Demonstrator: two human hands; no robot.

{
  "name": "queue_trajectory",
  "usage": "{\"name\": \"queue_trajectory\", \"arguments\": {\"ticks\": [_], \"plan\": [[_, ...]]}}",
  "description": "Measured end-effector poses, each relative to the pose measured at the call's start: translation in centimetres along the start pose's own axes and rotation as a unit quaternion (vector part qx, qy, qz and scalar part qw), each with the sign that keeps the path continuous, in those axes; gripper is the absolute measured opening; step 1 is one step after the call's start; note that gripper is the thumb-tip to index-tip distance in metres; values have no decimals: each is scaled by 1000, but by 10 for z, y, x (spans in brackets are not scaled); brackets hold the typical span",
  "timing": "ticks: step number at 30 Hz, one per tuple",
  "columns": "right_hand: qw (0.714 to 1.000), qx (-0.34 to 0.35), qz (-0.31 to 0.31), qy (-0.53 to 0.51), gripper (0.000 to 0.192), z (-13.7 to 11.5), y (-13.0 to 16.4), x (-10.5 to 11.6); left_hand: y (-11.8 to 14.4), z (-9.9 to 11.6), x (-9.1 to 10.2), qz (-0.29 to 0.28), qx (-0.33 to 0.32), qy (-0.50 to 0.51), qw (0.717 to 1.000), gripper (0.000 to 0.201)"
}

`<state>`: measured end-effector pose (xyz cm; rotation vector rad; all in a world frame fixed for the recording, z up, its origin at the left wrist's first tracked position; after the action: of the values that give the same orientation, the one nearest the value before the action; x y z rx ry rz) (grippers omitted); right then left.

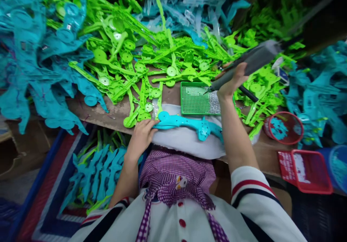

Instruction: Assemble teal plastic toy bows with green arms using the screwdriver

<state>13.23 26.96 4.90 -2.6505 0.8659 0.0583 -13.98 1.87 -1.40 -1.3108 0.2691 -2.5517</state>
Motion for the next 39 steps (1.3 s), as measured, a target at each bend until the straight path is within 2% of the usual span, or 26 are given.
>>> {"name": "queue_trajectory", "arguments": {"ticks": [2,4,7,9,11,15,17,19,23,28,32,39], "plan": [[998,-2,37,-45,70,-24,7,12,6,-6,1,38,28,49,998,34],[994,-4,31,-106,67,-47,25,16,13,-15,6,90,58,87,990,33],[987,-7,-51,-153,68,-67,75,7,20,-26,11,145,105,107,978,25],[985,-6,-119,-125,68,-69,115,-7,21,-29,11,145,131,114,974,25],[983,-20,-153,-100,70,-63,146,-20,20,-30,8,137,159,116,971,25],[973,-20,-217,-75,76,-56,177,-41,19,-39,-1,147,234,156,948,22],[966,-14,-247,-71,75,-57,182,-47,18,-43,-8,144,260,190,936,21],[965,-17,-252,-68,74,-56,182,-48,16,-46,-12,141,268,208,930,18],[961,-17,-269,-56,75,-55,183,-53,14,-47,-11,146,268,218,927,12],[956,-59,-273,-95,69,-45,182,-57,15,-47,-10,167,261,225,924,10],[958,-49,-269,-88,63,-40,181,-59,17,-48,-12,183,269,237,915,10],[941,-56,-303,-139,58,-35,189,-63,18,-51,-14,190,282,232,911,8]]}}
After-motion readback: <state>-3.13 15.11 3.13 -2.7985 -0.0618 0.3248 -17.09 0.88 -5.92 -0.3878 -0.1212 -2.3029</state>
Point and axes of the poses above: each hand's wrist, its own y-axis away from the middle knuckle, its own x-axis out of the back of the hand, z = x × y, the point moved 8 cm from there along -y, towards the middle knuckle, and after that the axes turned 15 degrees about z, right-handed, at the moved point
